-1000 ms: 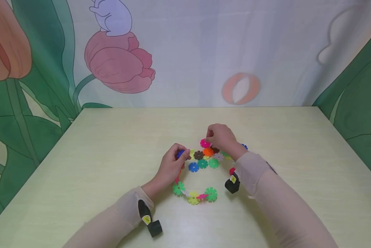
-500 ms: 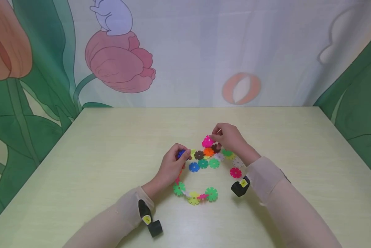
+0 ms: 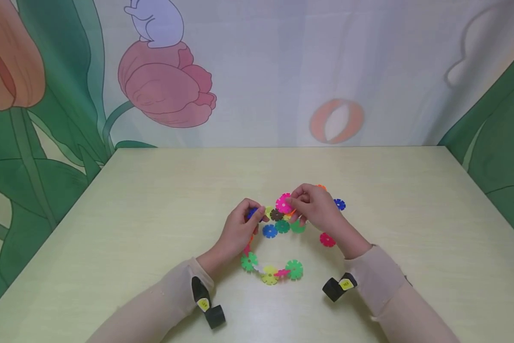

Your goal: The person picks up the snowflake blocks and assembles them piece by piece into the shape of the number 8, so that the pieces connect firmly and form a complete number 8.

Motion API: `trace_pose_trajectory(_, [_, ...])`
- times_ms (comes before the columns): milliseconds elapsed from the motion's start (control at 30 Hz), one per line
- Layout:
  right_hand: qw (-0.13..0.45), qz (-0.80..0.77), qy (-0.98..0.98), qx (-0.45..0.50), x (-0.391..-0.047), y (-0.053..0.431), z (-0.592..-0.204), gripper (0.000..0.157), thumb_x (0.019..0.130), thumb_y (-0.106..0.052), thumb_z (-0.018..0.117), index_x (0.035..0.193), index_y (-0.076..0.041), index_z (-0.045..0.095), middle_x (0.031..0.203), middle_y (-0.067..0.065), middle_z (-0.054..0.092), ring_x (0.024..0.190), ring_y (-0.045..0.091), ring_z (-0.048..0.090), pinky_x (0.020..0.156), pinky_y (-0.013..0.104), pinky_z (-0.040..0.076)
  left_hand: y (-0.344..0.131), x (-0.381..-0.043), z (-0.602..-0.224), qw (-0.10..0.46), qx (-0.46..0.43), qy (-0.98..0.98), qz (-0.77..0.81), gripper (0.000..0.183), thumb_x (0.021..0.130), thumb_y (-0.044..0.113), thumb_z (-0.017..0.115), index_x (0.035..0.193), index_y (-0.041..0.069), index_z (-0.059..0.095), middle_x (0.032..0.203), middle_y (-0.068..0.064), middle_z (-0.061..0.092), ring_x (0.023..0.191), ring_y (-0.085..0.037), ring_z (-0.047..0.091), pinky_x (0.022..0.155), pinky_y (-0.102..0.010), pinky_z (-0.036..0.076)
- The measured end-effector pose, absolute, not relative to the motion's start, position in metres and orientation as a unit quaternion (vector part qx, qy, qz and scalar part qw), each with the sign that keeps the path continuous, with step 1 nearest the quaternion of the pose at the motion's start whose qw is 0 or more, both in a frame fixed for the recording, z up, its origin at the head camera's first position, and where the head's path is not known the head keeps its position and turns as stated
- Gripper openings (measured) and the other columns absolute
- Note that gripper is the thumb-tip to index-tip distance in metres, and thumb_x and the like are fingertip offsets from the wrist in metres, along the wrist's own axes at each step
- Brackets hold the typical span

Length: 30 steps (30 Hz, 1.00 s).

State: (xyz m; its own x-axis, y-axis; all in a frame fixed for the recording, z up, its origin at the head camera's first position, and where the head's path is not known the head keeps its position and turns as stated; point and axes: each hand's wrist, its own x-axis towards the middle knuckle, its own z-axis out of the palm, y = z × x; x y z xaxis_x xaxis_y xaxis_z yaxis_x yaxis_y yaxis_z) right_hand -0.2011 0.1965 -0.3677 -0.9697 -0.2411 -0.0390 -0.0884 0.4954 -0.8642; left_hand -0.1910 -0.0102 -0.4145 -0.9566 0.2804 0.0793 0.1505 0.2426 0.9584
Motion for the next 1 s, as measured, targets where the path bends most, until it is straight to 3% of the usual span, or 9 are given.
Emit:
trace_pose_trajectory(267, [0.066, -0.511, 0.851, -0.103, -0.195, 0.195, -0.371, 0.023, 0.096, -0.014, 0.058, 0.104, 0.007, 0.054, 0.074, 0.011, 0.067, 0.067, 0.026, 0.069, 0.058, 0.025, 0.055, -0.009, -0.189, -0.413, 0.059, 0.148, 0.780, 0.606, 0.023, 0.099, 0.031, 0.052, 0.104, 0.009, 0.052, 0.101, -0.012, 0.068, 0.068, -0.014, 0.049, 0.061, -0.019, 0.042])
trace_pose_trajectory(433, [0.068, -0.502, 0.853, -0.124, -0.193, 0.195, -0.371, 0.021, 0.096, -0.011, 0.058, 0.105, 0.007, 0.054, 0.074, 0.012, 0.067, 0.065, 0.025, 0.067, 0.058, 0.024, 0.055, -0.008, -0.189, -0.414, 0.060, 0.169, 0.773, 0.608, 0.022, 0.099, 0.029, 0.053, 0.104, 0.007, 0.052, 0.101, -0.013, 0.069, 0.073, -0.023, 0.053, 0.064, -0.018, 0.044])
trace_pose_trajectory(633, [0.066, -0.499, 0.852, -0.140, -0.192, 0.196, -0.371, 0.019, 0.095, -0.011, 0.060, 0.102, 0.006, 0.054, 0.073, 0.012, 0.068, 0.063, 0.026, 0.066, 0.058, 0.025, 0.055, -0.008, -0.189, -0.412, 0.052, 0.193, 0.787, 0.583, 0.020, 0.100, 0.028, 0.052, 0.103, 0.008, 0.053, 0.097, -0.012, 0.069, 0.068, -0.013, 0.051, 0.062, -0.018, 0.044])
trace_pose_trajectory(1000, [0.097, -0.516, 0.837, -0.155, -0.190, 0.194, -0.372, 0.017, 0.094, -0.008, 0.059, 0.099, 0.006, 0.052, 0.074, 0.011, 0.066, 0.063, 0.015, 0.067, 0.066, 0.023, 0.057, -0.009, -0.189, -0.414, -0.018, 0.260, 0.826, 0.500, 0.015, 0.100, 0.019, 0.050, 0.092, 0.007, 0.054, 0.081, -0.006, 0.062, 0.071, -0.012, 0.052, 0.065, -0.018, 0.042])
